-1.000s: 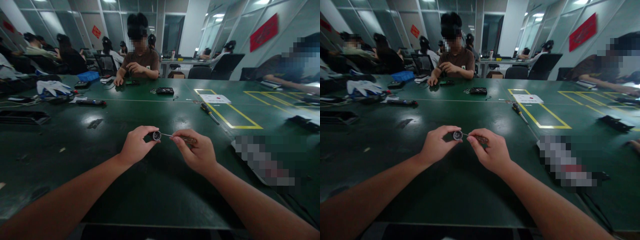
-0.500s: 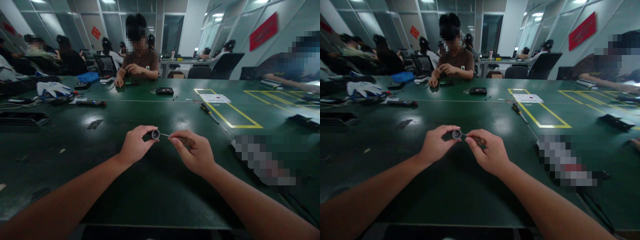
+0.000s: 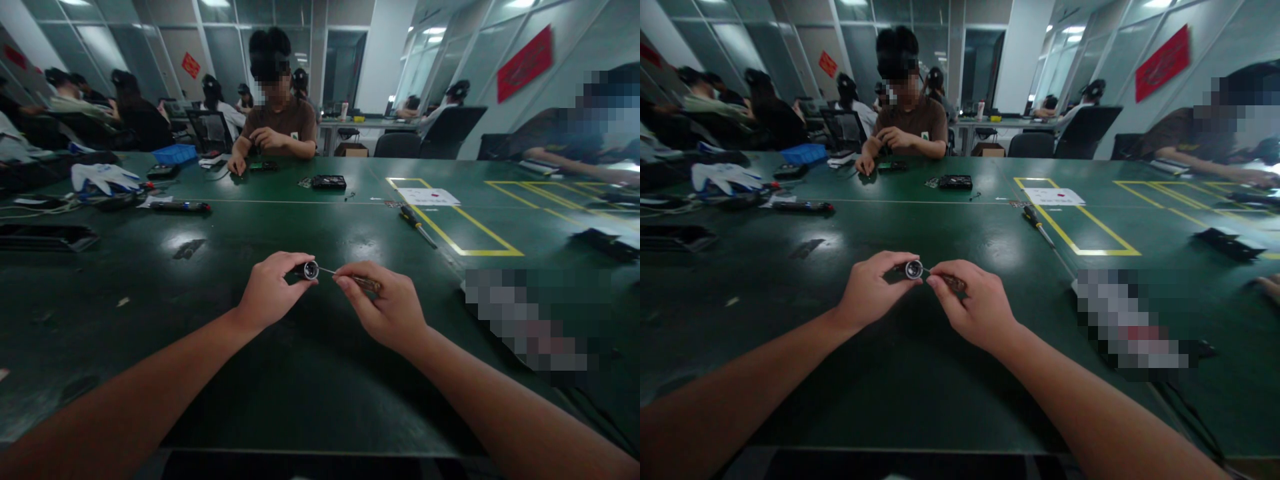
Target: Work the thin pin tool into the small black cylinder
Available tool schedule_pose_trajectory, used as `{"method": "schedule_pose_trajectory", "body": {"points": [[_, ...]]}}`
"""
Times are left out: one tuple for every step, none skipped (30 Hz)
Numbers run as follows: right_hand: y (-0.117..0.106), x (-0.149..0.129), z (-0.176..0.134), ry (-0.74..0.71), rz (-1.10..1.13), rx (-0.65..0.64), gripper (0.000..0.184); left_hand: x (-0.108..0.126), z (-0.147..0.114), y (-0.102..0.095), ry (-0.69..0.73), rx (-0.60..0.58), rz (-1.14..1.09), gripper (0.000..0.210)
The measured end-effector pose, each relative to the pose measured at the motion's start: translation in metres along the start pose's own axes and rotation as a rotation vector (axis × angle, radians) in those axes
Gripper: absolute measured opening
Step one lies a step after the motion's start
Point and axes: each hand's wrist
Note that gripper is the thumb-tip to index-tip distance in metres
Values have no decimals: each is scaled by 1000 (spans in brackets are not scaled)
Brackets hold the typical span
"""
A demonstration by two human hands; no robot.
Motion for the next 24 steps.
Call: {"method": "schedule_pose_trajectory", "body": {"points": [[1, 2, -1, 67, 42, 28, 15, 0, 0, 0, 3, 0, 1, 35], [3, 3, -1, 137, 94, 55, 18, 0, 1, 0, 5, 0, 3, 36], [4, 5, -2, 197, 144, 82, 21, 0, 1, 0, 6, 1, 5, 36], [5, 6, -3, 236, 177, 99, 23, 0, 1, 0, 5, 0, 6, 37], [6, 6, -3, 243, 184, 100, 23, 0, 2, 0, 2, -2, 6, 37], [6, 5, -3, 214, 163, 81, 21, -1, 2, 0, -3, -2, 2, 37], [5, 4, -3, 153, 125, 46, 18, -1, 2, 0, -7, -3, -4, 37], [5, 3, -3, 79, 86, 5, 15, -1, 2, 0, -14, -2, -10, 37], [4, 1, -3, 13, 56, -30, 14, -1, 2, 1, -20, 1, -14, 37], [4, 0, -3, -20, 41, -53, 13, -1, 2, 0, -24, 3, -14, 37], [4, 0, -2, -9, 51, -49, 13, -1, 2, 0, -27, 6, -10, 37], [5, 1, -2, 47, 85, -18, 14, 0, 2, 0, -29, 6, -3, 37], [6, 3, -1, 134, 146, 27, 16, 0, 2, 0, -27, 3, 3, 38], [7, 6, 0, 236, 220, 86, 19, 1, 2, 0, -22, -4, 8, 38], [8, 9, 0, 324, 313, 154, 23, 1, 2, 0, -17, -12, 10, 38], [9, 12, 1, 387, 398, 184, 25, 1, 2, 0, -13, -18, 11, 37], [9, 13, 1, 415, 441, 225, 27, 1, 2, 0, -12, -24, 12, 37], [9, 14, 1, 412, 448, 224, 27, 1, 2, 0, -14, -29, 16, 37], [8, 13, 1, 379, 407, 190, 25, 0, 3, -1, -20, -31, 21, 37], [8, 12, 1, 313, 319, 142, 21, -1, 3, -1, -27, -33, 24, 37], [6, 9, 1, 223, 220, 71, 17, -2, 4, -1, -34, -31, 26, 37], [5, 6, 0, 121, 145, -3, 14, -2, 4, -1, -38, -29, 25, 37], [5, 3, 0, 31, 103, -53, 14, -3, 4, -1, -40, -27, 25, 37], [4, 1, 0, -29, 76, -87, 14, -3, 4, -1, -36, -25, 23, 36]]}}
Point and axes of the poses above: each hand's wrist, its own z-axis towards the middle knuckle, its own y-axis out of the palm, x = y × z, and after that the axes turned 14 degrees about -y, right-handed
